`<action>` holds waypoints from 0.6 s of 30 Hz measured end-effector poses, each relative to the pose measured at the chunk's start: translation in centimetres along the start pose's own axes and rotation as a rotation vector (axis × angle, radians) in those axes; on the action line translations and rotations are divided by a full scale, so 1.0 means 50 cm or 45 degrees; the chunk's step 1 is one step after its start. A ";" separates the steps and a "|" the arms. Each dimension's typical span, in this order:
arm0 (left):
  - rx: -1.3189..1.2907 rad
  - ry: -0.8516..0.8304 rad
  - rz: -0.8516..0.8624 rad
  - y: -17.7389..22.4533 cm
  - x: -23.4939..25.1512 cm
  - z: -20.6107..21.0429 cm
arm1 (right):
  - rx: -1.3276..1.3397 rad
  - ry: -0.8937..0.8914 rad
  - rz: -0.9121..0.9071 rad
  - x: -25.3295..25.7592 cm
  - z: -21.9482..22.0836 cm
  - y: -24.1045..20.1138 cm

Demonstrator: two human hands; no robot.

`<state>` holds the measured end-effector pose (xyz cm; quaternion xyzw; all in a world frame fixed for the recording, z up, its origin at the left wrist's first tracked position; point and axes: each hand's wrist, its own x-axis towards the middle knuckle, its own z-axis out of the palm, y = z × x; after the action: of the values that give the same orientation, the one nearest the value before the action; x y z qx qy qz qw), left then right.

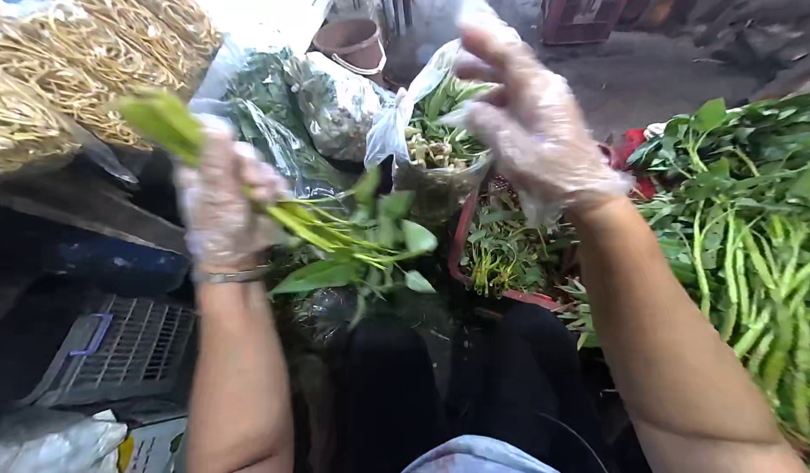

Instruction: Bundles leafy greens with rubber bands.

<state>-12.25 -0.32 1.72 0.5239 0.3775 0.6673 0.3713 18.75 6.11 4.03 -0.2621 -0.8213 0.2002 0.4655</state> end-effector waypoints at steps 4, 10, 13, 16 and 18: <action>0.302 0.173 0.092 -0.007 0.007 -0.187 | -0.228 -0.075 0.553 -0.172 -0.054 0.153; 1.103 0.066 -0.046 -0.138 -0.048 -0.052 | -0.490 -0.627 1.242 -0.366 0.018 0.296; 1.424 -0.351 -0.171 -0.183 -0.055 0.061 | -0.581 -0.670 1.405 -0.400 0.024 0.307; 1.558 -0.756 -0.391 -0.229 -0.048 0.171 | -0.516 -0.776 1.325 -0.423 0.029 0.320; 1.561 -0.943 -0.510 -0.266 -0.041 0.225 | -0.451 -0.825 1.218 -0.438 0.046 0.320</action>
<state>0.46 4.97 -9.15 0.7488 0.6206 0.0361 0.2300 30.06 4.91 -20.69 -0.6017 -0.7331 0.3172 -0.0007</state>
